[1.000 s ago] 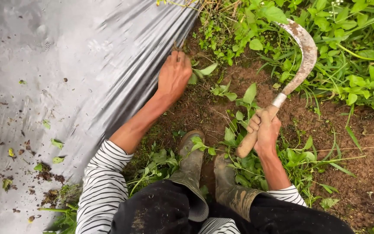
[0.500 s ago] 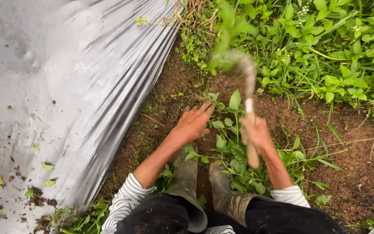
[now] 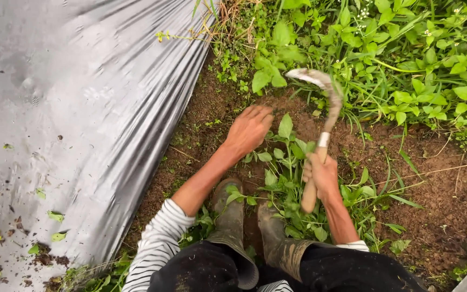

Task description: The person uses a sickle to cut weeds and grass growing along the edge of a plastic-covered garden bed. They repeatedly swing the tool to sever the plants at the base and use their left hand to gather the cut vegetation into a pile.

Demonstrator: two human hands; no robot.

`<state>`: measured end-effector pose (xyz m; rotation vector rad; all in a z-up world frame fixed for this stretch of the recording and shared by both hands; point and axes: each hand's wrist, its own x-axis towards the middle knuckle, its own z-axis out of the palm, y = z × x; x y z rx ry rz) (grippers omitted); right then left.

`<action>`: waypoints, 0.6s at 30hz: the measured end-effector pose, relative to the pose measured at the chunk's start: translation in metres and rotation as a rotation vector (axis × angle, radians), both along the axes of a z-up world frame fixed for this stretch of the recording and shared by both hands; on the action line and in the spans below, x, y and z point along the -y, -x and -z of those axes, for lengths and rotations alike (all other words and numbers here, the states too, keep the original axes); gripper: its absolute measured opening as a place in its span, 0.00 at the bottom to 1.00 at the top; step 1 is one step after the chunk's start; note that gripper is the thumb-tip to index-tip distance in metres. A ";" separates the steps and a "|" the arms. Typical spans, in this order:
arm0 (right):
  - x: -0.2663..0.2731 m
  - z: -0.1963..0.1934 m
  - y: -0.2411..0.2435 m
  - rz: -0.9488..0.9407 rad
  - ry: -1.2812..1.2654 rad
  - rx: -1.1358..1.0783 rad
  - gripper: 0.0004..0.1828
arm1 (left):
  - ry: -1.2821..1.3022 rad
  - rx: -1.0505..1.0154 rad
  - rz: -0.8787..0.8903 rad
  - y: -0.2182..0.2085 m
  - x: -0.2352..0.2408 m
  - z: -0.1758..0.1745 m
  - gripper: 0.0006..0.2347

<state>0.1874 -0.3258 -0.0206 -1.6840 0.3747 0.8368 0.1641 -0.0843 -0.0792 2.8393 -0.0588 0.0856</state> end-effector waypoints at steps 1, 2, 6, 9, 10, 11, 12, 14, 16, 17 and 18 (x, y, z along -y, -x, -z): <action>-0.001 -0.002 -0.004 0.057 -0.022 0.020 0.08 | -0.133 0.011 0.107 -0.011 0.003 -0.020 0.09; -0.002 -0.003 -0.009 0.115 -0.044 0.040 0.08 | -0.267 0.023 0.214 -0.023 0.006 -0.041 0.12; -0.008 -0.012 -0.021 0.168 -0.065 -0.018 0.07 | -0.629 -0.146 0.077 -0.070 -0.013 -0.036 0.12; -0.006 -0.013 -0.019 0.151 -0.083 -0.042 0.08 | -0.864 -0.218 0.075 -0.085 -0.042 0.042 0.11; -0.004 -0.010 -0.020 0.154 -0.094 -0.045 0.08 | -0.858 -0.035 0.069 -0.085 -0.044 0.056 0.05; -0.001 -0.007 -0.019 0.159 -0.103 -0.050 0.08 | -0.846 0.147 0.065 -0.085 -0.045 0.070 0.00; 0.001 -0.005 -0.020 0.167 -0.107 -0.058 0.08 | -0.849 0.142 0.076 -0.084 -0.038 0.063 0.00; 0.004 -0.002 -0.023 0.190 -0.128 -0.058 0.08 | -0.981 0.222 -0.003 -0.087 -0.025 0.046 0.11; 0.006 -0.005 -0.027 0.191 -0.150 -0.042 0.08 | -1.046 0.146 0.007 -0.087 -0.021 0.051 0.06; 0.007 -0.007 -0.029 0.184 -0.172 -0.022 0.08 | -1.110 0.070 0.009 -0.086 -0.020 0.053 0.05; 0.008 -0.010 -0.028 0.184 -0.172 -0.027 0.08 | -1.110 0.065 0.010 -0.091 -0.030 0.095 0.05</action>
